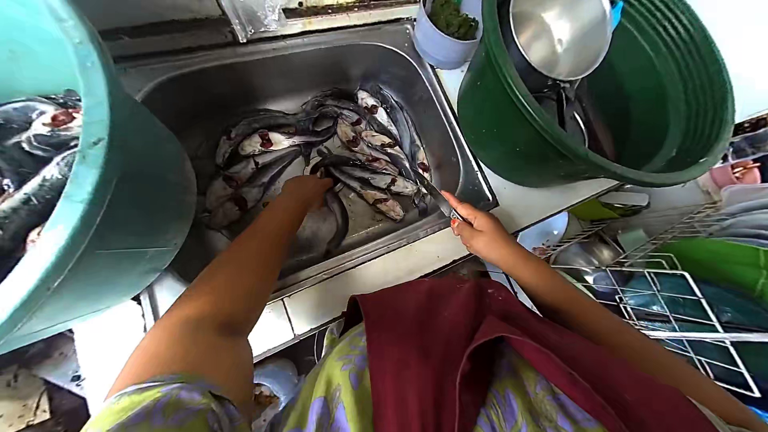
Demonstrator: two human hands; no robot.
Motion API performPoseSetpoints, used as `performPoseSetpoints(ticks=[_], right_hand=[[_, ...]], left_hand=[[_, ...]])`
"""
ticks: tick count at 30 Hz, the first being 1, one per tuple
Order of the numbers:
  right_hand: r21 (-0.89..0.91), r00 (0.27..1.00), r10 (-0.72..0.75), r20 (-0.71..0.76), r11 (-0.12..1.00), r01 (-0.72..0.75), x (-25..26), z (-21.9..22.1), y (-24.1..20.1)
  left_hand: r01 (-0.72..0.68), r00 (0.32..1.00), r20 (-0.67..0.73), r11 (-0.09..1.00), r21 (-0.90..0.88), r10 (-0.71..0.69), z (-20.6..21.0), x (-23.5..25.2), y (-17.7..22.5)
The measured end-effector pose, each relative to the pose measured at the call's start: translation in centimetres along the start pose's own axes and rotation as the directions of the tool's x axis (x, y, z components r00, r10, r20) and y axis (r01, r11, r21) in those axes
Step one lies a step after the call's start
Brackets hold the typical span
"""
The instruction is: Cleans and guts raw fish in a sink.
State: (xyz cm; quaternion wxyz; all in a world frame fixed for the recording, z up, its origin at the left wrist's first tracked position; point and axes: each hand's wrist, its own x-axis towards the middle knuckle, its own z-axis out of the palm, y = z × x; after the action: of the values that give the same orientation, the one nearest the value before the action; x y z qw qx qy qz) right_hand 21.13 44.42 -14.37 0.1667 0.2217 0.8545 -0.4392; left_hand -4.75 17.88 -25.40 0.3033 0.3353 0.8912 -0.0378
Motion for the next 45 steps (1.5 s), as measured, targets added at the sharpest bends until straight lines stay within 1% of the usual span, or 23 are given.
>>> performPoseSetpoints(ticks=[2, 4, 6, 8, 11, 13, 16, 19, 21, 23, 25, 27, 28, 30, 31, 32, 34, 36, 37, 39, 42, 43, 45], right_hand=[[0.006, 1.0, 0.012, -0.001, 1.0, -0.012, -0.3, -0.2, 0.8], [0.004, 0.999, 0.035, 0.004, 0.999, -0.035, -0.6, -0.3, 1.2], [0.008, 0.999, 0.047, 0.0, 0.999, -0.047, -0.9, -0.3, 1.5], [0.016, 0.998, 0.06, -0.002, 0.998, -0.06, -1.1, -0.2, 1.7], [0.019, 0.996, 0.084, -0.003, 0.996, -0.084, -1.4, -0.4, 1.9], [0.036, 0.996, 0.094, -0.001, 0.995, -0.094, -1.6, -0.4, 2.3], [0.059, 0.995, 0.1, 0.0, 0.993, -0.1, -1.6, -0.4, 2.5], [0.046, 0.995, 0.104, -0.002, 0.994, -0.104, -1.7, -0.5, 2.6], [0.044, 0.995, 0.101, -0.002, 0.994, -0.101, -1.8, -0.6, 2.6], [0.06, 0.995, 0.097, 0.003, 0.993, -0.097, -1.9, -0.6, 2.8], [0.1, 0.996, 0.086, 0.007, 0.991, -0.086, -2.0, -0.6, 2.9], [0.132, 0.997, 0.082, 0.012, 0.988, -0.083, -1.9, -0.5, 2.9], [0.137, 0.996, 0.085, 0.016, 0.987, -0.086, -1.8, -0.5, 2.7], [0.13, 0.996, 0.088, 0.028, 0.987, -0.091, -1.8, -0.4, 1.8], [0.118, 0.997, 0.077, 0.029, 0.99, -0.08, -1.8, -0.4, 1.3], [0.097, 0.999, 0.042, 0.022, 0.994, -0.044, -1.8, -0.4, 0.9], [0.019, 0.995, -0.102, -0.011, 0.995, 0.102, -1.9, -0.2, 0.0], [-0.113, 0.962, -0.27, -0.031, 0.958, 0.265, -1.8, 0.1, -1.2], [-0.186, 0.944, -0.327, -0.036, 0.931, 0.315, -1.7, 0.3, -1.8], [-0.313, 0.92, -0.386, -0.059, 0.883, 0.351, -1.5, 0.6, -3.2], [-0.427, 0.907, -0.411, -0.092, 0.839, 0.336, -1.0, 1.0, -4.8], [-0.449, 0.909, -0.406, -0.098, 0.833, 0.324, -0.9, 1.1, -5.2], [-0.488, 0.917, -0.388, -0.09, 0.82, 0.298, -0.6, 1.1, -5.9]], left_hand=[[-0.095, 0.98, -0.163, 0.988, 0.124, 0.115, 0.6, 0.4, -0.6], [-0.171, 0.95, -0.218, 0.957, 0.234, 0.223, 0.4, 1.0, -1.4], [-0.186, 0.952, -0.182, 0.935, 0.3, 0.248, -0.1, 1.6, -2.0], [-0.181, 0.963, -0.131, 0.924, 0.336, 0.236, -0.5, 2.4, -2.1], [-0.217, 0.963, -0.077, 0.916, 0.337, 0.257, -0.6, 3.7, -1.5], [-0.279, 0.947, -0.072, 0.915, 0.293, 0.312, -0.6, 4.0, -1.1], [-0.333, 0.926, -0.117, 0.924, 0.189, 0.358, -0.4, 3.6, -1.2], [-0.378, 0.906, -0.119, 0.904, 0.2, 0.405, 0.2, 3.9, -2.1], [-0.395, 0.896, -0.15, 0.905, 0.16, 0.418, 0.2, 3.6, -2.1], [-0.424, 0.884, -0.207, 0.905, 0.029, 0.42, -0.1, 2.8, -1.5], [-0.45, 0.877, -0.282, 0.869, -0.203, 0.388, 0.0, 1.8, -0.8], [-0.441, 0.893, -0.334, 0.742, -0.506, 0.303, 0.3, 0.3, 0.4], [-0.409, 0.911, -0.334, 0.646, -0.644, 0.244, 0.4, -0.6, 1.1], [-0.337, 0.942, -0.306, 0.42, -0.843, 0.14, 0.6, -2.2, 2.7], [-0.306, 0.952, -0.289, 0.294, -0.905, 0.104, 0.7, -2.8, 3.4], [-0.274, 0.961, -0.266, 0.173, -0.946, 0.072, 0.7, -3.2, 4.2], [-0.183, 0.983, -0.183, -0.037, -0.982, 0.009, 0.4, -4.0, 5.8], [-0.075, 0.997, -0.078, -0.234, -0.969, 0.004, -0.3, -4.8, 7.1], [-0.037, 0.998, -0.049, -0.317, -0.948, 0.029, -0.7, -5.2, 7.7], [-0.011, 0.986, -0.079, -0.416, -0.909, 0.146, -1.1, -5.8, 8.6], [-0.058, 0.921, -0.233, -0.483, -0.874, 0.311, -1.2, -6.1, 9.8], [-0.084, 0.914, -0.264, -0.493, -0.866, 0.309, -1.4, -6.1, 10.3], [-0.13, 0.927, -0.29, -0.521, -0.844, 0.239, -1.5, -6.0, 11.0]])
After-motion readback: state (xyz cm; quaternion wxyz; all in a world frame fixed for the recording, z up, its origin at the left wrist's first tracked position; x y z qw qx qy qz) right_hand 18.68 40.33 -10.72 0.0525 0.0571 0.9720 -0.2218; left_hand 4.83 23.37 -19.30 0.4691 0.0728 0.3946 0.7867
